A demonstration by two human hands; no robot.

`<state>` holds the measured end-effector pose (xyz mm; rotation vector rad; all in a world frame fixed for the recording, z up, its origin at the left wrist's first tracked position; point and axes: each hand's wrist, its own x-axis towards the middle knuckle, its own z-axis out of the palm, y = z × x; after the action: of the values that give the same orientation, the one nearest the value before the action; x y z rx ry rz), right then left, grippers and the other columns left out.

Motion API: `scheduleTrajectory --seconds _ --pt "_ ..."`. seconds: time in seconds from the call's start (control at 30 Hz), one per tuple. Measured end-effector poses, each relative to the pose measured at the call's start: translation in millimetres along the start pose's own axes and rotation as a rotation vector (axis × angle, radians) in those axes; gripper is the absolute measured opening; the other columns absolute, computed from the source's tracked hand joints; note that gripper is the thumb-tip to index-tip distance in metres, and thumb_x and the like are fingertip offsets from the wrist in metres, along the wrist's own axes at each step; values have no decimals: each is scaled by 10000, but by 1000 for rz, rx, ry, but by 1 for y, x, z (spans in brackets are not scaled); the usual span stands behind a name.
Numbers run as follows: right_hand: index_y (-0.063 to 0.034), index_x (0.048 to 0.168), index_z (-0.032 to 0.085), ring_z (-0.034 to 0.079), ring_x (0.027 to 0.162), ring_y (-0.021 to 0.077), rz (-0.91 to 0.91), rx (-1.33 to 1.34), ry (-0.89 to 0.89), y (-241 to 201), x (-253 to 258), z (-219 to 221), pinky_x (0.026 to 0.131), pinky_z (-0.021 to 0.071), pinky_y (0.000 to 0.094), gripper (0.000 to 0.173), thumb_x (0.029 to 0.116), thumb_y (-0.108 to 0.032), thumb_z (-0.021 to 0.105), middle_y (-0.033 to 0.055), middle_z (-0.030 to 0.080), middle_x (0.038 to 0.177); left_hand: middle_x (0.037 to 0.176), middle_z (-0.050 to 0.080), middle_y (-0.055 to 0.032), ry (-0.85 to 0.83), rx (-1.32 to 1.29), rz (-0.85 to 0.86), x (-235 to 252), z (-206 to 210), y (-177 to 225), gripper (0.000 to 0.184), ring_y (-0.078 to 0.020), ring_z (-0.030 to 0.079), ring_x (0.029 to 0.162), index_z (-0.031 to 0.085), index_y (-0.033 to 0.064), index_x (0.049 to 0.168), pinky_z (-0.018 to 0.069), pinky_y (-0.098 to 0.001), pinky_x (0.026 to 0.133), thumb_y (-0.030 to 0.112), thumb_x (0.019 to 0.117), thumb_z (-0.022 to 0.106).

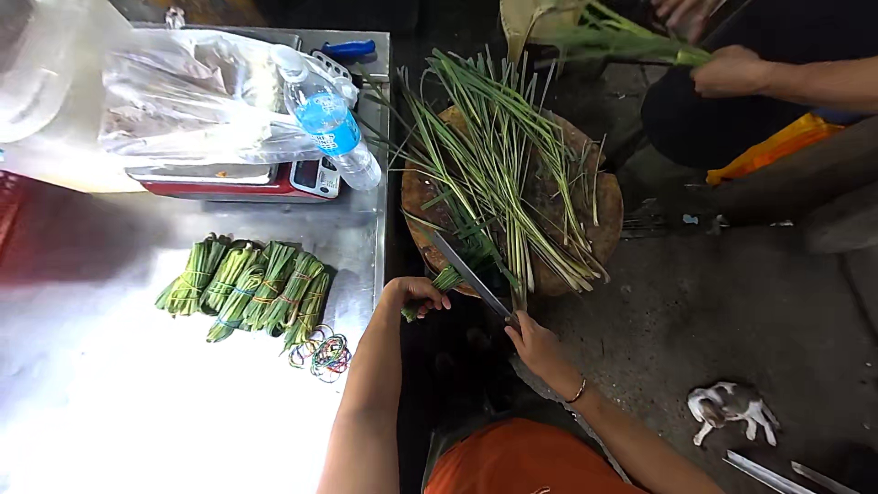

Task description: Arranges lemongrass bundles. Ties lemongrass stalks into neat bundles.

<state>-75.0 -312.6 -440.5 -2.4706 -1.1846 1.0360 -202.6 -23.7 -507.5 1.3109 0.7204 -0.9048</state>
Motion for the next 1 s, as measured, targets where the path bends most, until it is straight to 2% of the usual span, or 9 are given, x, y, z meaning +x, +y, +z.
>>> scheduleTrajectory --seconds 0.2,0.37,0.43,0.5,0.57,0.63,0.83,0.9,1.0 --pt "14 1371 549 721 987 358 -31 0 85 -2 -2 4 864 578 501 451 1089 -332 486 214 696 1160 558 530 46 -23 -15 -9 -1 -4 1 189 -59 513 444 644 104 859 477 -210 473 120 1001 520" --pt "69 1267 605 734 783 329 -231 36 418 -13 -12 -1 685 609 466 428 1055 -297 538 195 720 968 524 517 48 -55 -53 11 1 -7 -2 187 -56 507 421 642 103 831 470 -207 450 107 985 536" --pt "71 1242 607 721 730 296 -247 39 454 -15 -16 2 644 604 436 424 1053 -300 533 173 710 912 524 516 48 -56 -70 16 2 -7 -5 179 -56 507 420 639 100 839 473 -207 448 94 984 535" --pt "79 1249 592 729 771 325 -163 11 339 -14 -15 8 685 607 458 420 1060 -292 531 196 707 931 529 523 47 -55 -62 19 1 -6 -4 178 -55 515 429 637 100 844 477 -208 461 96 989 534" --pt "20 1357 518 719 991 352 50 -46 29 -15 -7 8 872 577 488 438 1101 -331 457 210 691 1120 540 524 41 -55 -48 26 1 -6 -4 173 -60 510 434 639 95 857 476 -212 466 104 991 531" --pt "13 1365 506 703 1044 365 107 -55 -68 -14 1 4 911 557 503 437 1102 -332 453 221 682 1144 543 518 40 -46 -45 29 2 -7 -4 160 -64 499 429 638 91 868 471 -215 461 99 988 532" --pt "10 1383 507 678 1096 358 93 6 -92 -13 6 -15 962 527 508 472 1105 -364 435 220 673 1173 544 521 43 -50 -23 40 4 -8 -5 157 -66 501 425 655 87 884 467 -215 447 91 980 531" --pt "5 1369 519 686 1057 351 65 22 -37 -17 1 -19 930 537 506 470 1103 -373 433 213 679 1141 540 516 46 -59 -23 51 4 -8 -6 160 -63 501 424 660 84 890 471 -215 448 95 981 528" --pt "34 1330 550 712 937 342 -48 50 153 -21 -10 -19 835 572 495 475 1092 -364 447 203 700 1053 542 514 48 -57 -4 80 7 -7 -8 166 -58 506 432 662 77 909 480 -217 464 85 993 519"
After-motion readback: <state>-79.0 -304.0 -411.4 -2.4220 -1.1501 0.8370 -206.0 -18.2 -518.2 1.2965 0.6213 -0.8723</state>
